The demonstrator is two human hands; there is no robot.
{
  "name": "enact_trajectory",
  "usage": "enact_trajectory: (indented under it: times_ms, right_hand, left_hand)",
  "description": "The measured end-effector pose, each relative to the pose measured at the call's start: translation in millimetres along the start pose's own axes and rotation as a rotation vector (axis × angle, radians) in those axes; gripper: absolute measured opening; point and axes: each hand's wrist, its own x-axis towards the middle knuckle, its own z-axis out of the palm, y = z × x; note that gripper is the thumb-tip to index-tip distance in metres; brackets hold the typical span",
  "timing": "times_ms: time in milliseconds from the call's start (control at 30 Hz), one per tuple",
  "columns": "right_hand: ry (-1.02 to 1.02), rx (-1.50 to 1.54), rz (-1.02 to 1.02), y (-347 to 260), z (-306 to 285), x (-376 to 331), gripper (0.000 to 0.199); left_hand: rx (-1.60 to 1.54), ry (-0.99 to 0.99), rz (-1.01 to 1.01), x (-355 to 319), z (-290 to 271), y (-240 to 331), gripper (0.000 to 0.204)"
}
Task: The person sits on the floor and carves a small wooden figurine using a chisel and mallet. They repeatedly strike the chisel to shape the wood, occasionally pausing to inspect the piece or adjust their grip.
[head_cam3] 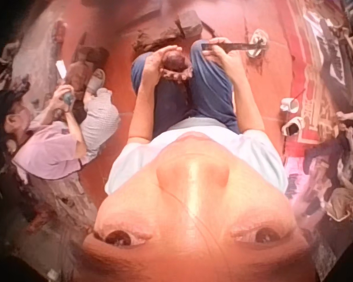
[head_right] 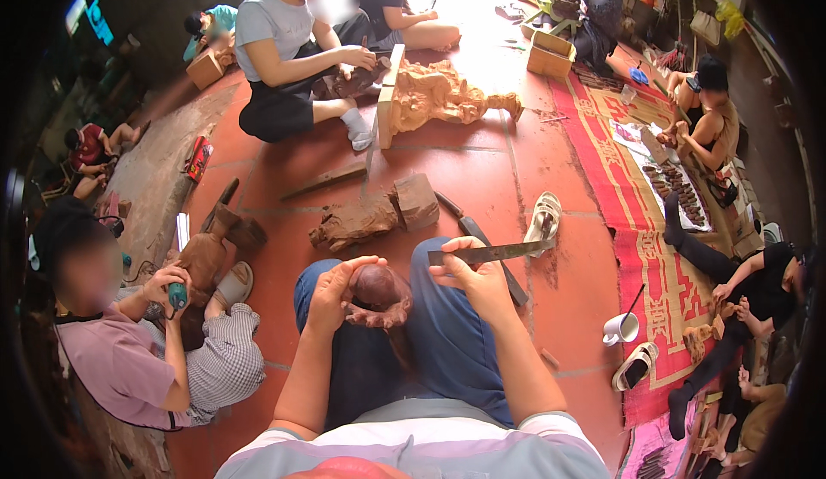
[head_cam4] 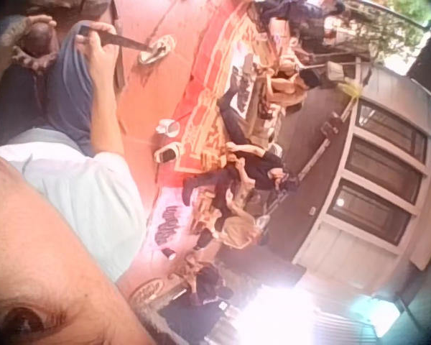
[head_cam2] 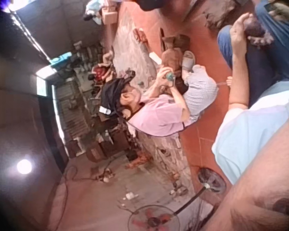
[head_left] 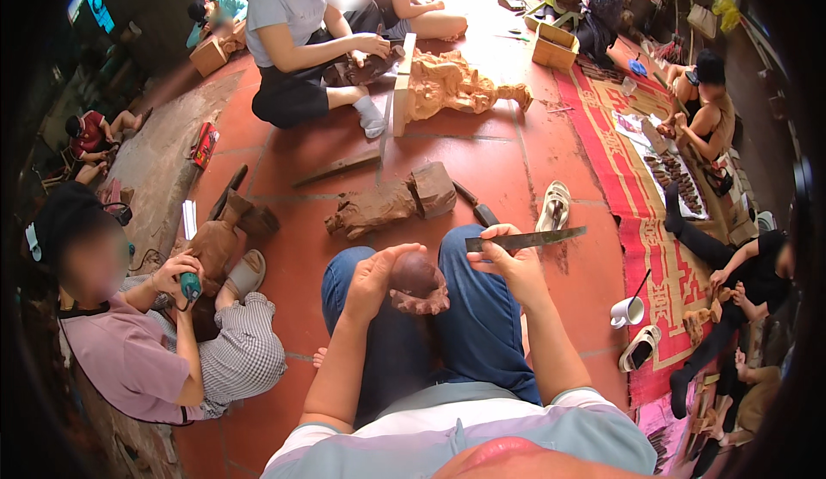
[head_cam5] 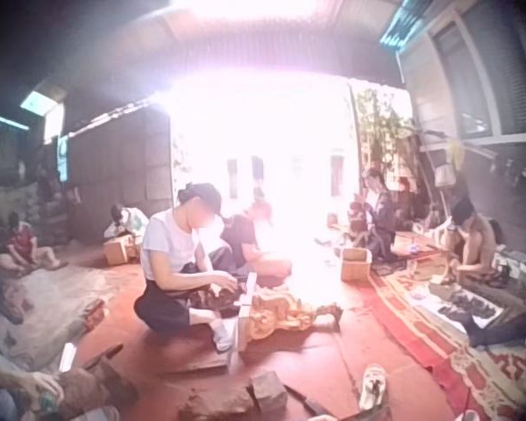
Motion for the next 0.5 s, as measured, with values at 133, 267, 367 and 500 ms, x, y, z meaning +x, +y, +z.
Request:
enact_trajectory:
  times_ms: [133,267,367,500]
  right_hand:
    - [0.008,0.043,0.009,31.7,-8.3,-0.6,0.016]
    - [0.073,0.079,-0.019,27.5,1.2,-2.6,0.021]
    - [0.022,0.084,-0.054,28.6,1.7,-2.1,0.02]
    - [0.009,0.093,-0.054,25.9,1.1,-3.7,0.02]
  left_hand:
    - [0.005,0.209,0.263,-24.2,18.4,-2.5,0.07]
    - [0.235,0.341,0.322,-40.8,53.7,9.0,0.094]
    - [0.344,0.411,0.294,-44.5,64.3,2.3,0.101]
    - [0.218,0.523,0.249,-31.3,86.6,-6.4,0.095]
